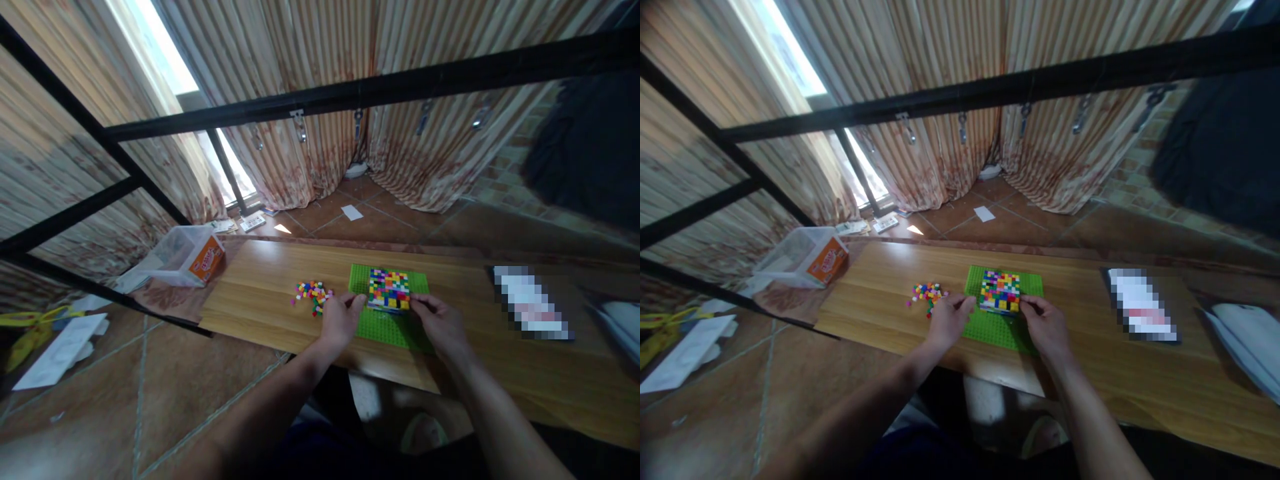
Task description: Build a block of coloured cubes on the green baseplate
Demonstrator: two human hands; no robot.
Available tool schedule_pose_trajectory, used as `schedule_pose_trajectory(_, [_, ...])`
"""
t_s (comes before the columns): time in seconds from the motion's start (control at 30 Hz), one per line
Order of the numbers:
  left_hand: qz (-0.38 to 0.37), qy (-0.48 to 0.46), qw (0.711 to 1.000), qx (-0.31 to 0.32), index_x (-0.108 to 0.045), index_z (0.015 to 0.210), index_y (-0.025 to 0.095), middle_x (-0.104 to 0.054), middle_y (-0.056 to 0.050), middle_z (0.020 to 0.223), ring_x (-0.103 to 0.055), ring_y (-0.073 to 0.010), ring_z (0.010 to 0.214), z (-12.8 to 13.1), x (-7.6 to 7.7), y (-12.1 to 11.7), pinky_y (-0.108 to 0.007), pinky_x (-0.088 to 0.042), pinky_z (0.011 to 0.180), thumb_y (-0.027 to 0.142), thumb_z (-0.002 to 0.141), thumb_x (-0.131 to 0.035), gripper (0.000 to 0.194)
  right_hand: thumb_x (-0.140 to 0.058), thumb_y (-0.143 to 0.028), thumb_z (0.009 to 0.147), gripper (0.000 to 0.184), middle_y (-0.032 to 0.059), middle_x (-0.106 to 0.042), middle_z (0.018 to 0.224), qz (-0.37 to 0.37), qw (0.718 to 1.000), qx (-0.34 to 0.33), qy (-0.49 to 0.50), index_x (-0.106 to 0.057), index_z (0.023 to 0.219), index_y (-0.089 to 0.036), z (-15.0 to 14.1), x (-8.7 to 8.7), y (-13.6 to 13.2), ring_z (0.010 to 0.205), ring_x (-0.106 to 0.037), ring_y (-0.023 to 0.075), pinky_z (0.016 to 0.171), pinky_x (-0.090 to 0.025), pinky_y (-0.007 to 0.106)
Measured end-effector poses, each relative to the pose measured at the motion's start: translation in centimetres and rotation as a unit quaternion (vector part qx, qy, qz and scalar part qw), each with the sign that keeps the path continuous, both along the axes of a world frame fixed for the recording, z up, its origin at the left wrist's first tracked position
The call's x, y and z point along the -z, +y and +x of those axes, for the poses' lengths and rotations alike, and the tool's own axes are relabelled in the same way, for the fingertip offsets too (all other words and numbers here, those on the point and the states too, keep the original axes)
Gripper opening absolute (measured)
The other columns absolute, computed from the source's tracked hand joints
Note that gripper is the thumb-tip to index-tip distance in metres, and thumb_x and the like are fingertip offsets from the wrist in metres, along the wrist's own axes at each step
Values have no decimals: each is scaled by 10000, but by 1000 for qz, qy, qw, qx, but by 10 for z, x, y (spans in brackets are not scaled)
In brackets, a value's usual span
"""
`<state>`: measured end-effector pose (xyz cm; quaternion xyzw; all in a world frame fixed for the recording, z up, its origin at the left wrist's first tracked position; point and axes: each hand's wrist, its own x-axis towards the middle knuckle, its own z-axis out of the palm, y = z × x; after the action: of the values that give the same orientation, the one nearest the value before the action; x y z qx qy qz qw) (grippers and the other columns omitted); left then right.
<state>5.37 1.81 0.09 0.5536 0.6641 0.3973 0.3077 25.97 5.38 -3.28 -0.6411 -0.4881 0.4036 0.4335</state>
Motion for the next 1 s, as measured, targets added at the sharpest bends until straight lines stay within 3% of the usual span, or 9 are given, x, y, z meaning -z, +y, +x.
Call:
schedule_pose_trajectory(0.13, [43, 68, 996, -22, -744, 882, 191, -729, -30, 834, -647, -143, 755, -41, 0, -2, -246, -475, 708, 163, 867, -535, 211, -653, -471, 682, 372, 49, -737, 773, 0, 1000, 1, 26, -746, 907, -190, -1, 1, 1, 659, -620, 192, 664, -466, 329])
schedule_pose_trajectory(0.2, [30, 151, 987, -44, -741, 916, 208, -729, -47, 922, -654, -155, 797, -64, -1, -1, -263, -494, 751, 151, 873, -529, 224, -654, -470, 674, 369, 47, -734, 769, -2, 1000, 1, 27, -745, 898, -191, 0, 2, 2, 662, -621, 194, 669, -469, 332])
schedule_pose_trajectory(0.33, [-6, 288, 957, -29, -733, 957, 238, -703, -49, 1061, -650, -171, 924, -92, -4, 3, -276, -501, 851, 147, 868, -538, 232, -662, -456, 671, 348, 52, -740, 791, 6, 1000, 5, 21, -744, 881, -191, 0, 5, 5, 696, -638, 201, 693, -483, 335])
schedule_pose_trajectory(0.6, [-32, 339, 940, 9, -729, 934, 216, -703, -59, 1049, -646, -176, 957, -91, -7, 5, -280, -512, 882, 137, 848, -551, 214, -660, -431, 683, 318, 53, -745, 775, 20, 1000, 7, 14, -749, 873, -191, 0, 6, 6, 675, -644, 196, 678, -491, 327])
schedule_pose_trajectory(0.87, [-24, 311, 949, 43, -759, 979, 227, -704, -61, 1088, -652, -181, 978, -93, -7, 5, -301, -509, 948, 90, 829, -532, 304, -655, -463, 697, 347, 58, -752, 799, 26, 1000, 4, 10, -752, 883, -186, 0, 8, 5, 705, -655, 209, 690, -490, 337])
schedule_pose_trajectory(1.0, [-21, 289, 956, 53, -764, 927, 219, -708, -69, 1081, -641, -190, 1023, -96, -3, 7, -314, -496, 966, 110, 844, -541, 261, -659, -464, 684, 340, 64, -757, 819, 37, 999, 4, 15, -753, 858, -187, -2, 5, 4, 735, -661, 216, 709, -491, 343])
